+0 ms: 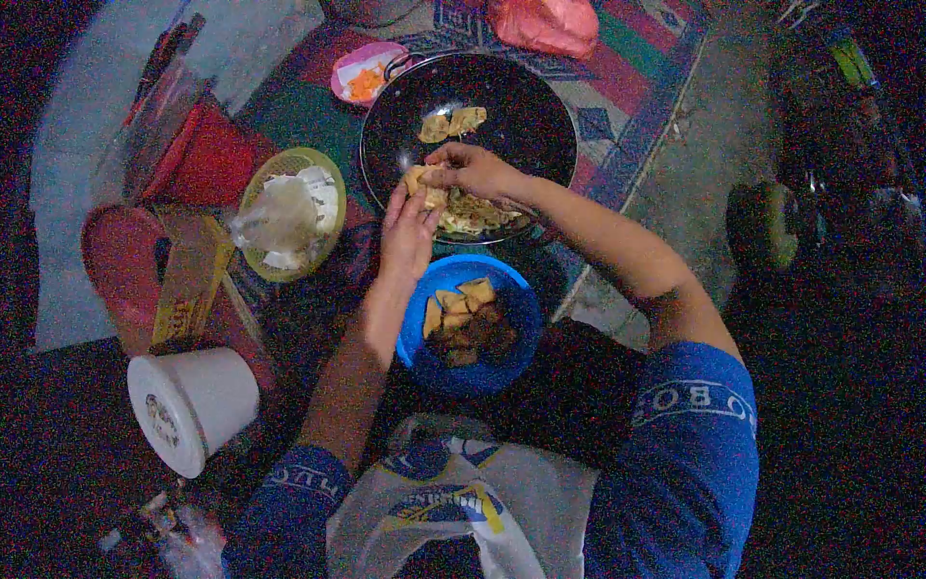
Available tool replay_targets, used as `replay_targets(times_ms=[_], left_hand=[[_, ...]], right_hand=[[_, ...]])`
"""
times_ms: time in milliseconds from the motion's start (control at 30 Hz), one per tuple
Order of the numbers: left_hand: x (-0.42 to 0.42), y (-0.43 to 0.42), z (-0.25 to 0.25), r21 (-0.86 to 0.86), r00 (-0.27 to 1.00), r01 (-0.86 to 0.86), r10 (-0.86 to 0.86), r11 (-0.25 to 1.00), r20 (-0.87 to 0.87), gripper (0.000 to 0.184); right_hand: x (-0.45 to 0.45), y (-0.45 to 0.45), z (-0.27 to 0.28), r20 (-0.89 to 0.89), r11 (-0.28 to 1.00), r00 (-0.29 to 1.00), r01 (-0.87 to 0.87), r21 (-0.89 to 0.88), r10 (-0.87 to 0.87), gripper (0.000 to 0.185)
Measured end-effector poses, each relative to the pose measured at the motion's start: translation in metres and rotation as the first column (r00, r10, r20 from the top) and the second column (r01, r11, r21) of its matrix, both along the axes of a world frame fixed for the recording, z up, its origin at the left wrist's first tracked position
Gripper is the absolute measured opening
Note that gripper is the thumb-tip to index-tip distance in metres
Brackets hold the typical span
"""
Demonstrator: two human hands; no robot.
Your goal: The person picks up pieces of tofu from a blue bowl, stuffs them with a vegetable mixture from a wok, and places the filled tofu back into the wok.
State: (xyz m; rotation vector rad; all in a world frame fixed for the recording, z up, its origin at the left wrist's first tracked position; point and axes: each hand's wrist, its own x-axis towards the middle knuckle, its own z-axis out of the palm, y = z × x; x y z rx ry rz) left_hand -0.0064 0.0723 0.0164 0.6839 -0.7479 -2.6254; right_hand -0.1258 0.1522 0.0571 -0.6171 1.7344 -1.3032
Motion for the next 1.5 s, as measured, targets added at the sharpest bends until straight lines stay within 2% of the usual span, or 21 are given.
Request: replay_targets(times_ms=[133,200,333,400,533,633,667,767,833,900,967,1033,1100,1167,1200,1267,1367,1400,1433,1467,1500], left_hand=[[-0.002,0.009,-0.012,-0.098,1.000,0.024,-0.025,0.995,-0.005,0.038],[-0.001,0.011,-0.013,-0.099,1.000,0.026,-0.026,0.995,0.002,0.038],[-0.001,0.011,-0.016,-0.089,0.997,0.013,-0.006,0.996,0.080,0.037],[-0.003,0.011,-0.018,-0.098,0.996,0.014,-0.005,0.995,0.090,0.036],[-0.008,0.011,-0.023,-0.044,0.978,-0.038,0.046,0.998,0.203,0.036],[-0.020,0.007,-0.020,-0.004,0.957,-0.078,0.076,0.997,0.279,0.038],[-0.025,0.007,-0.018,-0.016,0.954,-0.081,0.082,0.997,0.288,0.039],[-0.045,-0.003,-0.006,-0.073,0.903,0.107,-0.066,0.992,0.425,0.041],[-0.057,-0.010,-0.003,-0.054,0.936,0.088,-0.064,0.995,0.346,0.046],[-0.062,-0.021,-0.002,-0.314,0.907,0.188,-0.042,0.931,0.418,0.055],[-0.054,-0.028,0.005,-0.315,0.904,0.156,-0.007,0.936,0.428,0.050],[-0.039,-0.037,-0.010,-0.643,0.958,0.119,0.083,0.756,0.274,0.034],[-0.011,-0.038,0.010,-0.623,0.917,0.224,0.054,0.750,0.395,0.020],[0.016,-0.039,0.006,-0.812,0.895,0.445,-0.153,0.377,0.419,0.014],[0.031,-0.032,0.001,-0.780,0.871,0.490,-0.242,0.389,0.427,0.011],[0.063,-0.022,-0.011,-0.782,0.745,0.605,-0.455,0.150,0.488,0.014],[0.144,0.019,-0.132,-0.770,0.795,0.563,-0.450,0.300,0.406,0.023],[0.129,0.019,-0.106,-0.764,0.796,0.566,-0.446,0.311,0.408,0.023],[0.100,0.016,-0.054,-0.581,0.497,0.814,-0.528,0.007,0.689,0.026],[0.082,0.019,-0.025,-0.297,0.122,0.905,-0.482,-0.305,0.868,0.029],[0.085,0.030,-0.028,-0.299,0.122,0.905,-0.487,-0.304,0.865,0.029]], right_hand=[[0.001,0.001,-0.035,-0.104,0.993,0.994,0.009,-0.118,-0.022,0.022],[0.004,0.004,-0.042,-0.461,1.000,0.887,0.015,-0.017,-0.021,0.027],[0.007,0.004,-0.042,-0.323,0.998,0.944,0.045,-0.052,-0.059,0.027],[0.008,0.007,-0.038,-0.577,0.998,0.816,-0.049,-0.030,0.022,0.020],[0.008,0.007,-0.038,-0.494,0.995,0.866,-0.099,-0.010,0.081,0.022],[0.004,0.011,-0.037,-0.729,0.962,0.641,-0.257,0.091,0.240,0.052],[0.002,0.009,-0.037,-0.727,0.962,0.644,-0.256,0.089,0.239,0.052],[-0.015,-0.003,-0.033,-0.725,0.986,0.671,-0.151,0.069,0.154,0.058],[-0.034,-0.010,-0.026,-0.725,0.992,0.677,-0.103,0.076,0.126,0.056],[-0.064,-0.021,-0.023,-0.653,0.999,0.756,-0.047,0.020,0.049,0.055],[-0.112,-0.032,-0.059,-0.838,0.997,0.541,0.017,-0.074,-0.071,0.054],[-0.127,-0.040,-0.049,-0.892,0.992,0.446,0.064,0.107,0.068,0.053],[-0.169,-0.053,-0.095,-0.885,0.999,0.464,-0.026,0.040,0.048,0.044],[-0.164,-0.064,-0.087,-0.713,0.949,0.678,0.073,0.305,0.177,0.055],[-0.151,-0.073,-0.045,-0.536,0.811,0.718,-0.068,0.581,0.444,0.053],[-0.145,-0.078,-0.067,-0.593,0.834,0.693,-0.021,0.551,0.409,0.053],[-0.138,-0.067,-0.095,-0.707,0.894,0.674,0.157,0.420,0.214,0.057],[-0.138,-0.068,-0.093,-0.731,0.879,0.623,0.141,0.456,0.279,0.058],[-0.131,-0.068,-0.081,-0.751,0.862,0.566,0.134,0.490,0.339,0.058],[-0.127,-0.063,-0.064,-0.748,0.858,0.567,0.132,0.497,0.346,0.058],[-0.112,-0.056,-0.028,-0.724,0.843,0.556,0.075,0.533,0.408,0.061]])
